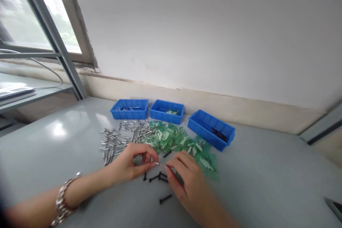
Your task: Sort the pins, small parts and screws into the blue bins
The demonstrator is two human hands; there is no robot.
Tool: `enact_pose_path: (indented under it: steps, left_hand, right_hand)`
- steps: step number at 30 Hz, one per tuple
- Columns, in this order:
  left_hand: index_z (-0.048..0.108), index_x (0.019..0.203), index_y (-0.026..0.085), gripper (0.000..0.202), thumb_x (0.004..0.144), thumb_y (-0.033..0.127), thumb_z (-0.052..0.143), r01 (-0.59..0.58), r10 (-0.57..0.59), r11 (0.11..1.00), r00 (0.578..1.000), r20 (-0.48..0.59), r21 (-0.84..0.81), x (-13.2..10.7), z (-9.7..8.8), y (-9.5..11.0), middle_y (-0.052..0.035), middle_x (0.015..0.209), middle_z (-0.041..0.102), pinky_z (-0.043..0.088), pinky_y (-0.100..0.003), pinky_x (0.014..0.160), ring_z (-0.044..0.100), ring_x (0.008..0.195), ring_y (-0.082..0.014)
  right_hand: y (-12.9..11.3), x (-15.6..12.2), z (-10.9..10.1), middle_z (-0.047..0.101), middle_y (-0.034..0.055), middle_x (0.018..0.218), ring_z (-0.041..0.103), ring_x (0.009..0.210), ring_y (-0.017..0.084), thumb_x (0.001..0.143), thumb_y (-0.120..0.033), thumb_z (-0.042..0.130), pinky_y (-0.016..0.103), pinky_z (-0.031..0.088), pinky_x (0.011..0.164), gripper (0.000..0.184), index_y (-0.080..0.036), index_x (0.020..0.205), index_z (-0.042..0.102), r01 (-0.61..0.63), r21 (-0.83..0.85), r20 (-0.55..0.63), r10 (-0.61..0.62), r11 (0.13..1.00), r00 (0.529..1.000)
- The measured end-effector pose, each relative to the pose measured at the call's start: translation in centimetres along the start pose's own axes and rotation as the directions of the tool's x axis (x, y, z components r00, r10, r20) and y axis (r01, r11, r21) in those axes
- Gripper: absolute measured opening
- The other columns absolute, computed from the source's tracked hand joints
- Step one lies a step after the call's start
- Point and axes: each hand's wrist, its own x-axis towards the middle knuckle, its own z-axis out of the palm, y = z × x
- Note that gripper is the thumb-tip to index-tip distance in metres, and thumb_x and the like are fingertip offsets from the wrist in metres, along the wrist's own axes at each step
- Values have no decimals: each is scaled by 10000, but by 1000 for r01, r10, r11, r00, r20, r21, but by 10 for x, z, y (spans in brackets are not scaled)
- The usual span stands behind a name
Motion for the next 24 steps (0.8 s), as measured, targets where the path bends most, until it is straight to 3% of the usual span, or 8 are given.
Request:
enact_pose_path:
  steps: [14,24]
  left_hand:
    - [627,786,122,129,740,231,575,53,-53,999,998,-34,-13,-2,-1,2,-35,682,602,414,-217,549,484,586,-96]
    - [623,786,125,104,734,203,577,27,-27,999,998,-48,-19,-1,1,3,-30,682,600,410,-214,546,481,584,-94]
  right_hand:
    - [1,0,1,536,15,803,519,776,132,894,-212,409,261,435,701,140,-208,852,542,-23,-5,24,23,1000,999]
    - [2,0,2,532,17,810,515,780,134,887,-205,419,266,437,699,126,-213,875,544,-18,-2,38,18,1000,999]
